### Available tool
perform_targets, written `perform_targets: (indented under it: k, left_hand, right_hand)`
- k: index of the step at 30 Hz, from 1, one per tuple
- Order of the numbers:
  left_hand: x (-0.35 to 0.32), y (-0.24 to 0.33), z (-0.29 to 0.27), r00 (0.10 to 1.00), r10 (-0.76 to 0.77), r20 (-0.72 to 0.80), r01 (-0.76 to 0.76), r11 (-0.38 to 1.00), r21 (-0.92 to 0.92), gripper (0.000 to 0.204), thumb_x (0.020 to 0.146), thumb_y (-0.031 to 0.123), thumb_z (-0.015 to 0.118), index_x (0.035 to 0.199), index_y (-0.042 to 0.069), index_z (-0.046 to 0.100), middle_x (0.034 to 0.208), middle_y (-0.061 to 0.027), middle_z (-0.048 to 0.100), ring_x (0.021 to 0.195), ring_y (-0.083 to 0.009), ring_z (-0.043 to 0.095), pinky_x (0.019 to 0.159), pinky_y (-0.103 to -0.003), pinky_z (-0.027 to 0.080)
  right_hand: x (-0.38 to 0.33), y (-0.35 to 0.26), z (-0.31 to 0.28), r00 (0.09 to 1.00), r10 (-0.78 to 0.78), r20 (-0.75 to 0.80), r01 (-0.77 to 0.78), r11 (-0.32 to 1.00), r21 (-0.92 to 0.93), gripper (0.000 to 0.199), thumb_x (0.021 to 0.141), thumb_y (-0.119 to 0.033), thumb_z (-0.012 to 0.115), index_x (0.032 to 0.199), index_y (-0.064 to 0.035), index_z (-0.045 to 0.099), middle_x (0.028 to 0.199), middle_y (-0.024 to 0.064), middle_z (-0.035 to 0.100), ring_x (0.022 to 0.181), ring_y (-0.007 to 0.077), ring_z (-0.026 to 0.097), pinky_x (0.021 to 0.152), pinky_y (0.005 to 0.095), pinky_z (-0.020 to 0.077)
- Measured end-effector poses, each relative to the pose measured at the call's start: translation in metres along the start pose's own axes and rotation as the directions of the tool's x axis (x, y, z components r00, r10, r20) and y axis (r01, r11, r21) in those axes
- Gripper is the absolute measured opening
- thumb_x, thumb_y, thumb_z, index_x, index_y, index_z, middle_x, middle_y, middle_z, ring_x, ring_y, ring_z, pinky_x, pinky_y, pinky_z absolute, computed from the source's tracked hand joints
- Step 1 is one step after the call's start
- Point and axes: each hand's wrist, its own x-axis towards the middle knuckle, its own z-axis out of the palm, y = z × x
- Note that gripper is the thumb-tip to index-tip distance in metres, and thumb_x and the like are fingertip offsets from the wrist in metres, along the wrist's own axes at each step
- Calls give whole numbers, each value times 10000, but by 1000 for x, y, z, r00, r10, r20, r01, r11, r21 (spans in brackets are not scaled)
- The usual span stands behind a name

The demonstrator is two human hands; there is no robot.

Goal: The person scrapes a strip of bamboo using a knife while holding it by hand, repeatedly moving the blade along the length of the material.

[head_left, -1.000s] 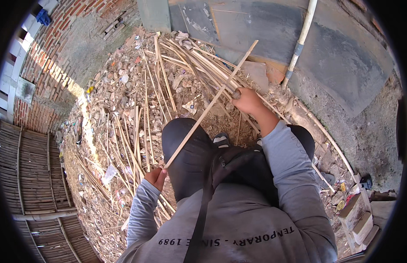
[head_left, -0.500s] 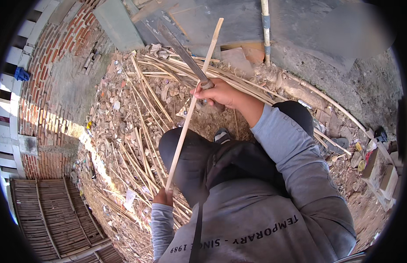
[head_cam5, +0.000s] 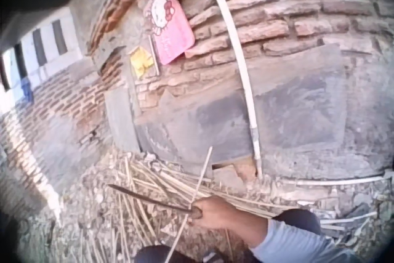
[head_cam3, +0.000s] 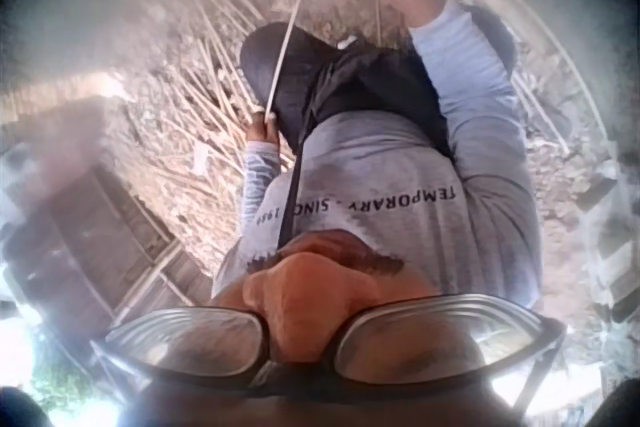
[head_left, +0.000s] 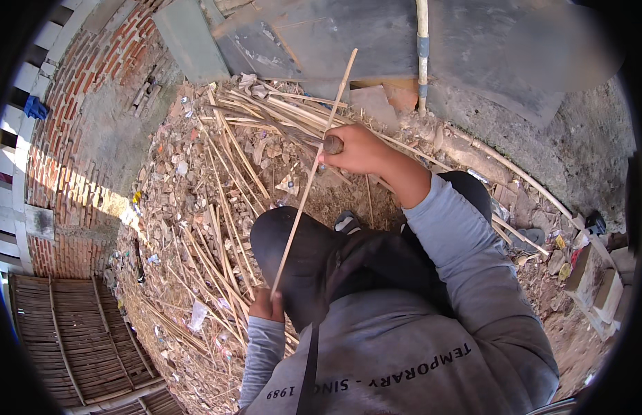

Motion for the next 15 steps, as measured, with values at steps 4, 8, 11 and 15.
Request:
perform_targets:
  k: [4, 8, 11, 15]
  left_hand:
    - [-4, -11, 14, 998, -53, 24, 52, 998, 32, 364, 948, 359, 456, 946, 26, 604, 749, -279, 612, 721, -489, 599, 612, -536, 461]
    - [0, -9, 11, 994, -87, 72, 85, 996, 34, 367, 940, 349, 449, 957, 16, 602, 727, -287, 610, 720, -499, 595, 624, -551, 462]
    - [1, -18, 19, 991, -119, 61, 116, 992, 49, 360, 929, 345, 463, 897, 7, 584, 697, -284, 605, 705, -497, 597, 621, -549, 464]
    - [4, -21, 22, 988, -148, 40, 143, 984, 109, 328, 917, 330, 504, 878, 9, 559, 686, -276, 606, 688, -490, 598, 612, -548, 464]
  right_hand:
    - [-12, -28, -17, 901, 111, 420, 22, 954, -299, 299, 732, -311, 748, 892, -73, 665, 805, 164, 650, 806, 358, 639, 704, 459, 495]
    - [-20, -37, 2, 826, 189, 531, 91, 886, -456, 253, 721, -276, 726, 922, -126, 690, 866, 112, 676, 858, 317, 653, 730, 452, 509]
    - [-7, 12, 9, 883, 227, 411, -95, 944, -316, 284, 730, -299, 742, 912, -92, 675, 850, 157, 664, 846, 351, 642, 736, 458, 502]
    - [-2, -4, 14, 894, 239, 378, -128, 947, -296, 304, 745, -300, 737, 931, -70, 669, 832, 172, 661, 827, 371, 636, 727, 453, 494]
